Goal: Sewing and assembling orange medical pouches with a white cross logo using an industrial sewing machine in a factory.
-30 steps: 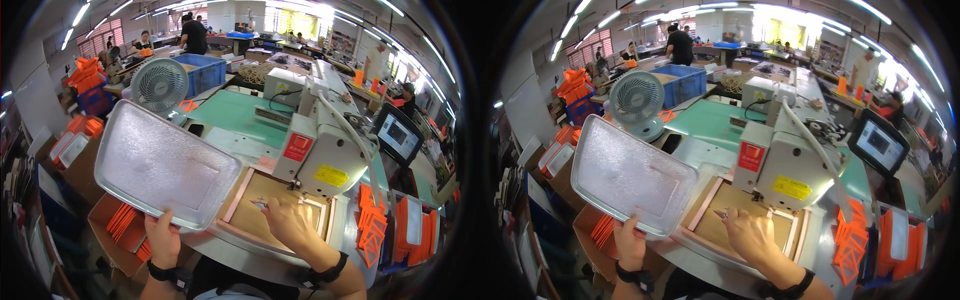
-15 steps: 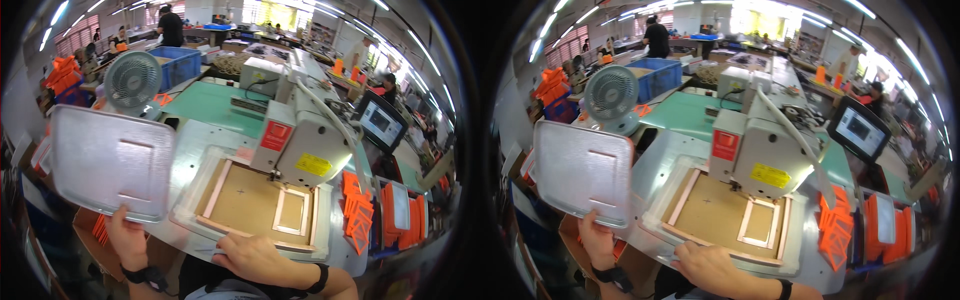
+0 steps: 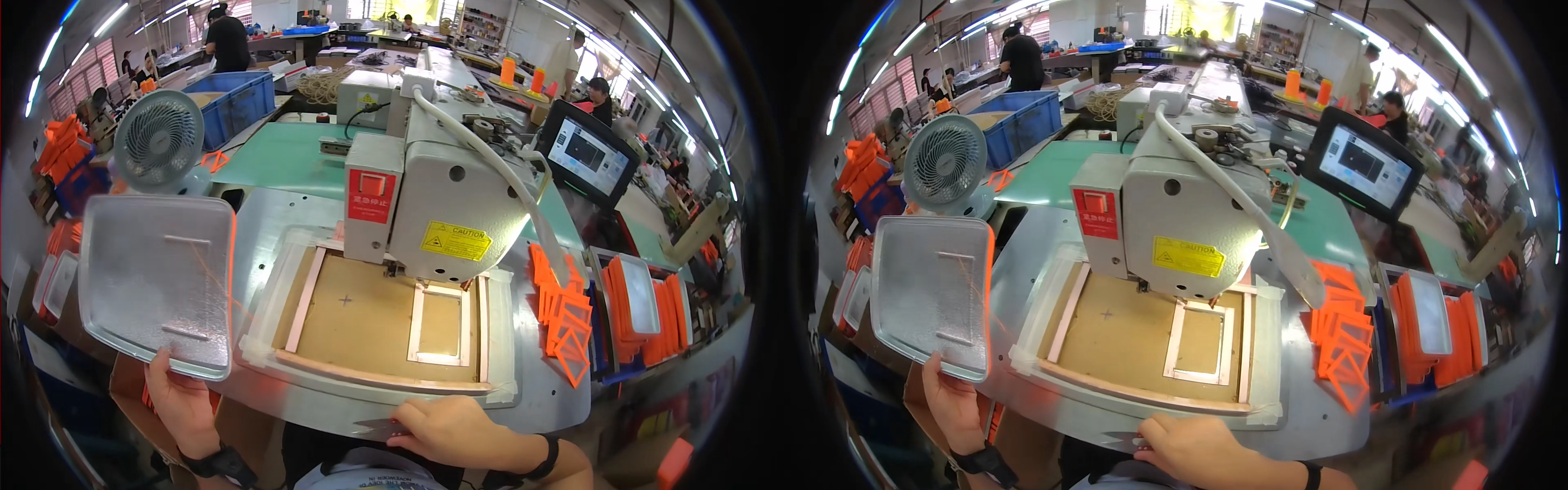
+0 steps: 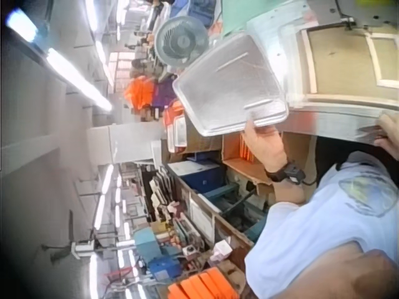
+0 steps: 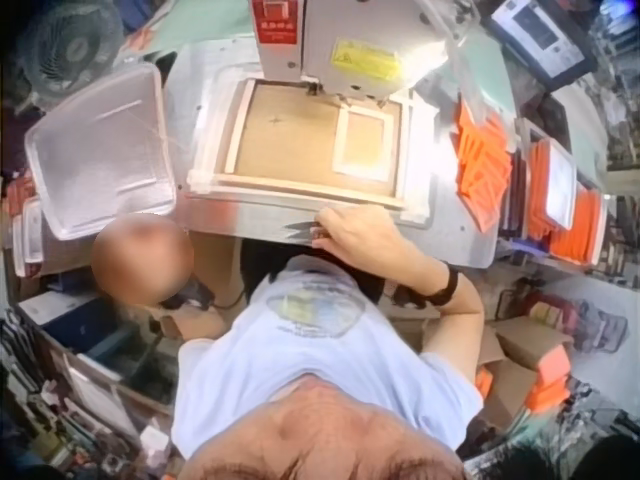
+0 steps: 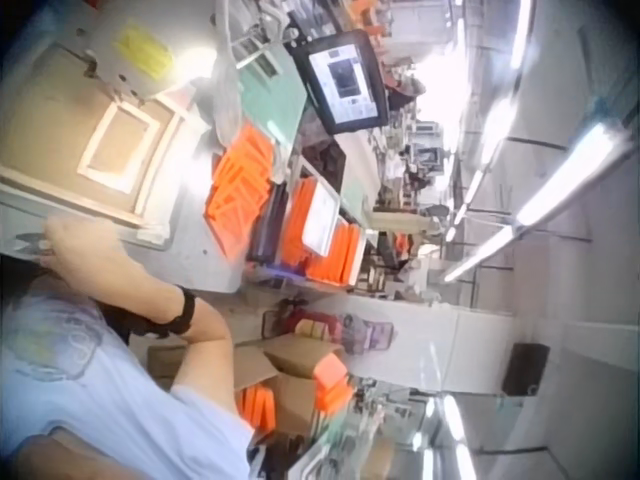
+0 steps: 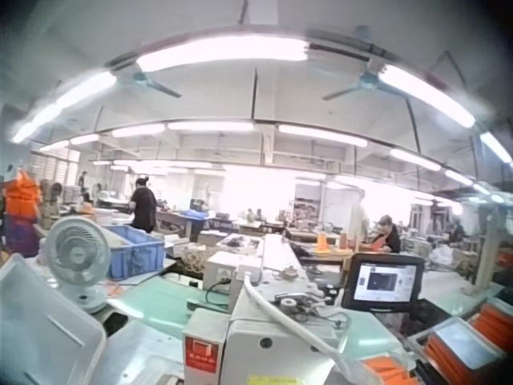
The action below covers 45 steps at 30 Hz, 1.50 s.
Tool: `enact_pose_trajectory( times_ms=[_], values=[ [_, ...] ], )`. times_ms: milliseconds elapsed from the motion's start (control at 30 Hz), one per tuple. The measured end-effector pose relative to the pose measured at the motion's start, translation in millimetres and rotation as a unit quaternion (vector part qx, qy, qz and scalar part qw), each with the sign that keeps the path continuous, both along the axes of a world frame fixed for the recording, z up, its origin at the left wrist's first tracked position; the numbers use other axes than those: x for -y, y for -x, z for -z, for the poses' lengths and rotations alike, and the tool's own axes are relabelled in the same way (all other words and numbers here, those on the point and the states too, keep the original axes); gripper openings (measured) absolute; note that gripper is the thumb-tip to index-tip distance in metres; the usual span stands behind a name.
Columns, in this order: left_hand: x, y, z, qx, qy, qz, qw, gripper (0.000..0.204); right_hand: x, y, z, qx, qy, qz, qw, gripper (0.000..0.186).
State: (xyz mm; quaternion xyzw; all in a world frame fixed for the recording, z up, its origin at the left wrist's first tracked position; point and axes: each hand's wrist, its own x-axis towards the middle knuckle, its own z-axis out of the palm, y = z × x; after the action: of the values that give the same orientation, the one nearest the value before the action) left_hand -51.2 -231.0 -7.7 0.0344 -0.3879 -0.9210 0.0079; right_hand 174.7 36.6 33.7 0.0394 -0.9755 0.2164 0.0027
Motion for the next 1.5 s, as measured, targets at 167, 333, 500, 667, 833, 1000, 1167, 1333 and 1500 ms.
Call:
enact_pose_trajectory(
  times_ms=[167,333,500,667,833,1000,1167,1333,1500],
  values=[
    [-27.9,-10.6,-4.2,-0.005,0.025,0.050,0.998,0.039,-30.3,-14.3,3.2,-0.082,-0.005,0.057,0.995,0.029],
    [-44.0,-19.0,-4.4,-0.003,0.047,0.076,0.996,0.043,-55.5,-16.2,-3.9,-0.066,-0.042,0.122,0.989,0.028],
    [-56.2,-18.6,2.5,-0.008,0.067,0.095,0.993,0.045,-96.5,6.4,10.4,-0.078,-0.049,0.160,0.983,0.026],
    [-70.9,-24.5,2.1,0.004,0.089,0.093,0.992,0.045,-129.1,39.9,27.2,-0.082,-0.146,0.101,0.981,0.034],
    [-72.7,-23.5,11.8,-0.002,0.106,0.100,0.989,0.044,-122.7,49.0,31.1,-0.047,-0.033,0.101,0.993,0.041],
    [-82.2,-29.2,17.4,0.000,0.121,0.080,0.989,0.042,-123.5,53.4,41.2,-0.085,-0.093,0.116,0.985,0.045],
    [-79.4,-28.6,25.2,-0.009,0.120,0.072,0.990,0.038,-122.7,39.5,29.1,-0.042,0.001,0.093,0.995,0.046],
    [-77.0,-24.2,32.6,-0.031,0.134,0.068,0.988,0.038,-107.7,28.6,15.2,0.043,0.053,-0.006,0.998,0.047],
    [-71.4,-22.3,37.0,-0.039,0.151,0.079,0.985,0.038,-79.4,26.1,18.0,-0.058,0.143,-0.134,0.979,0.051]
  ],
)
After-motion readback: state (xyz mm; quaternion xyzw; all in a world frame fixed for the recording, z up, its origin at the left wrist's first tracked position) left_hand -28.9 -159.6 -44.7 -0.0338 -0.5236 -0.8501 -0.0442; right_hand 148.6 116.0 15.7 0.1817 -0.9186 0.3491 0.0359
